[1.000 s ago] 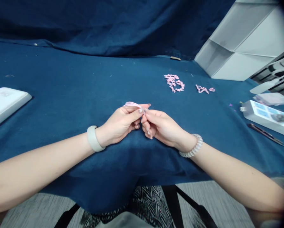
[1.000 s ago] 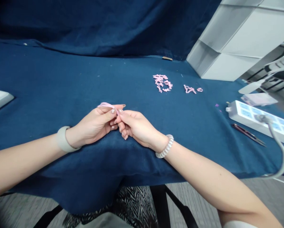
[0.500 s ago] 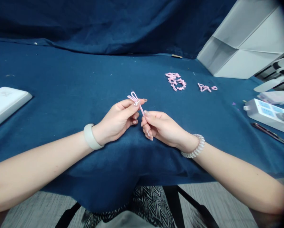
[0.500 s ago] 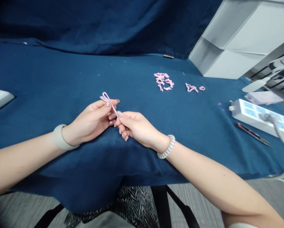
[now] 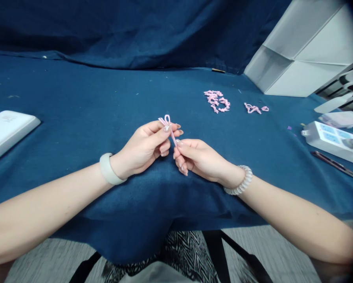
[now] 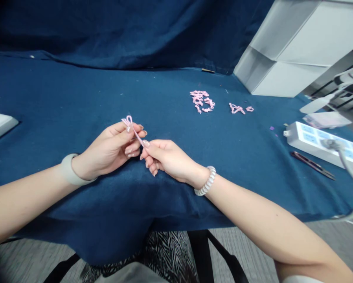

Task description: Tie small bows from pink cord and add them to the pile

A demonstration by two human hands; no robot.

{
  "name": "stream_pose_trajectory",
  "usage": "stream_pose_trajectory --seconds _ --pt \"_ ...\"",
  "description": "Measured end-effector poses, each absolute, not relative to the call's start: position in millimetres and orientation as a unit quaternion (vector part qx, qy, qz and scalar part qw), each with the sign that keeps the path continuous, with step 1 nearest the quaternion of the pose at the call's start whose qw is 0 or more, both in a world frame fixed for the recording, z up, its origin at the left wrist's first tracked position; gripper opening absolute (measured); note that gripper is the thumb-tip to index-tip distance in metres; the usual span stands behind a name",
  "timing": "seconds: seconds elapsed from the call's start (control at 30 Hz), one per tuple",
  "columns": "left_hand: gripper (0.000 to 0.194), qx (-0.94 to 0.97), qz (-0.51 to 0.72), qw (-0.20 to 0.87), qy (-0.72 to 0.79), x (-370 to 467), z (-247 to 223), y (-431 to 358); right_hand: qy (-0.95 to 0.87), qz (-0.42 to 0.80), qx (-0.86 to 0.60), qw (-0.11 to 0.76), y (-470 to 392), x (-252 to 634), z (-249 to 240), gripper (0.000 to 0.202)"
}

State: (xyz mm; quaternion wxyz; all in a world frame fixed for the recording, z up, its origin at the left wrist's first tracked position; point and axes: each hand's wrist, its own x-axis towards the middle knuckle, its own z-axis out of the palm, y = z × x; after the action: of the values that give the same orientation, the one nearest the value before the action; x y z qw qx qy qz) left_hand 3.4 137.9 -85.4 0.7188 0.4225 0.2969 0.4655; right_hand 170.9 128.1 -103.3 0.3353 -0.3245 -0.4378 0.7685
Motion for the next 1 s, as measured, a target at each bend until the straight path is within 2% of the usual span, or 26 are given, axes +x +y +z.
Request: stream_pose_trajectory --seconds 0.57,0.8,1.0 --pt "0.023 0.426 0.472 0.71 0.301 3 -77 139 -0.467 0.756 -0.337 0.31 128 171 -103 0.044" --pt "0.024 0.421 0.466 0.699 0.342 3 -75 140 -0.463 0.761 -0.338 0.305 129 172 -102 0.032" --pt "0.025 0.423 0.457 0.706 0.337 -1 -77 142 -0.467 0.76 -0.335 0.303 128 172 -103 0.033"
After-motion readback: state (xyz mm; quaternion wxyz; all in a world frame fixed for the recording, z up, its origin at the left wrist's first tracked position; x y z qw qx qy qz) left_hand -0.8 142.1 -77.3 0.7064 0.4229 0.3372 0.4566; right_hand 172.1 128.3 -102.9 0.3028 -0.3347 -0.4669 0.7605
